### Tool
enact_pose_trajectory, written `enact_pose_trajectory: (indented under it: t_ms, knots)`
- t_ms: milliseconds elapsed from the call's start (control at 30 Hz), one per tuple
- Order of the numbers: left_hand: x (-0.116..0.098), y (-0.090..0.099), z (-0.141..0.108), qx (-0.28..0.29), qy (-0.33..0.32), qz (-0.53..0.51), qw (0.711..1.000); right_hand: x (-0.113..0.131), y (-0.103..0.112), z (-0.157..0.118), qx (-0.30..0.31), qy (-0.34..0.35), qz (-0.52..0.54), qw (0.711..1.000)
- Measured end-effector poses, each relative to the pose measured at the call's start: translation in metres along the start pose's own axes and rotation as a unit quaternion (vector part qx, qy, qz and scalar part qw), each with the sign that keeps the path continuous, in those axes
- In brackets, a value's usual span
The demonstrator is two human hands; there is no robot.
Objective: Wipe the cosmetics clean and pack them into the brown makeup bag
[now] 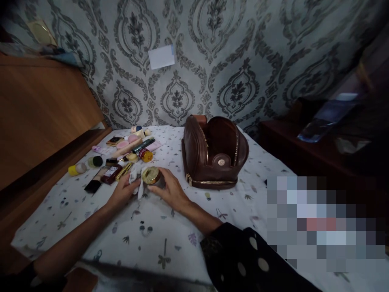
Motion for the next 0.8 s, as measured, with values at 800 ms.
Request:
enact_pose_trajectory:
  t_ms: [800]
  knots:
    - [-0.004,0.008,0.001,0.026,-0.152,0.275,0.949,-0.002,0.001,0.001,-0.037,-0.116,-0.047,0.991]
Point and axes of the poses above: each hand's wrist, its own z-axis towards the middle knuckle, its own y-axis out of the back of the hand, x = y × z, the point moved 2 cm from there along z, towards the middle knuckle, and after that the axes turned 3 degrees about -y, right-handed, at the moved point
